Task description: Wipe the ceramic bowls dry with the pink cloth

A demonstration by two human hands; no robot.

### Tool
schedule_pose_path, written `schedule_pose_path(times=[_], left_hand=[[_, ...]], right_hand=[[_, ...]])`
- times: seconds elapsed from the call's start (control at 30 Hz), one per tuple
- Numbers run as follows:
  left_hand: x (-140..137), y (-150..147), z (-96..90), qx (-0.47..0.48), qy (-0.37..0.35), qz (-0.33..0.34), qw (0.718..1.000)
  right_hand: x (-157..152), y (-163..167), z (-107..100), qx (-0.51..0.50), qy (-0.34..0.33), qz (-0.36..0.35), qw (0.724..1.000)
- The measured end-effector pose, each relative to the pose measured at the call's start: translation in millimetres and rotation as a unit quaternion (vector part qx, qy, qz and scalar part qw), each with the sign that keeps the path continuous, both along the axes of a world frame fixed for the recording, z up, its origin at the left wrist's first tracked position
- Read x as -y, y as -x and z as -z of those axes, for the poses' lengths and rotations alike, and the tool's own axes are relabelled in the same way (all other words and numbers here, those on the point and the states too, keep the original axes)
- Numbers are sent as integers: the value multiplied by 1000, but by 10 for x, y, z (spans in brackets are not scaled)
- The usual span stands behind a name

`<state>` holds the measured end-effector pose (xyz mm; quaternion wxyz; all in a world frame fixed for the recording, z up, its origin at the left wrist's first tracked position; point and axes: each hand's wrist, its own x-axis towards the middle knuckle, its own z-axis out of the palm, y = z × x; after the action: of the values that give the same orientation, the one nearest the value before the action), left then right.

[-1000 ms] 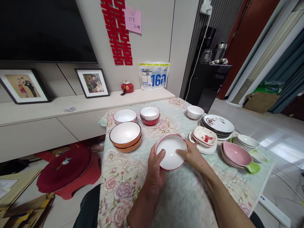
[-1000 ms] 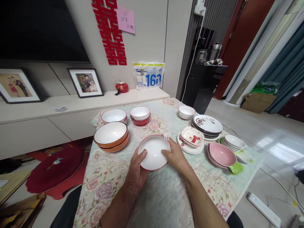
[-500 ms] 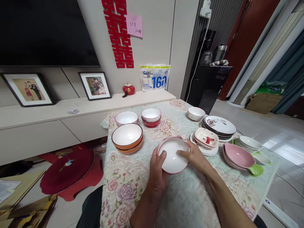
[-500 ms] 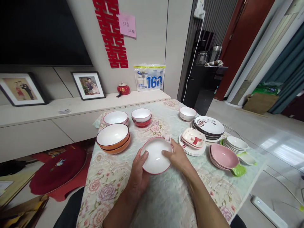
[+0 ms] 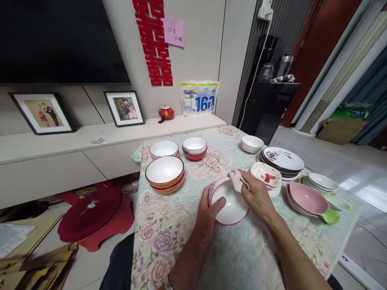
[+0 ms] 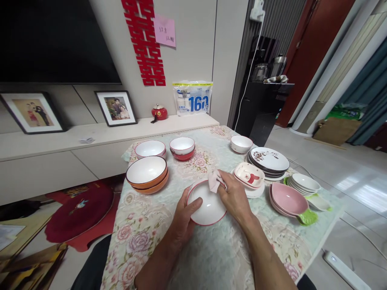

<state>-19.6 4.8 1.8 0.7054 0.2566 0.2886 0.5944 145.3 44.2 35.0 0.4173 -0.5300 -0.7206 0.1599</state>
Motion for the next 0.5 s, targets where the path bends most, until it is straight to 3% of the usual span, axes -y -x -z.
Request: schedule_pose_path(times=[0.07,0.23,0.3,0.4,0.5], left_hand=[[7,3,-11,5,6,6,1000],[-7,3,-44,42,19,-49,998],[-24,2,-37,54,22,-63,996],[-50,-1,-2,65,31,-67,995],[-61,-6,21,72,41,-83,993]], right_hand=[[1,24,8,21,17,1,1000],[-15,60,114,-51,211,-23,976],[-7,57,118,-72,254,-44,963],[17,22,45,-81,233,-54,968],[47,-27,-64,-79,118,-40,989]])
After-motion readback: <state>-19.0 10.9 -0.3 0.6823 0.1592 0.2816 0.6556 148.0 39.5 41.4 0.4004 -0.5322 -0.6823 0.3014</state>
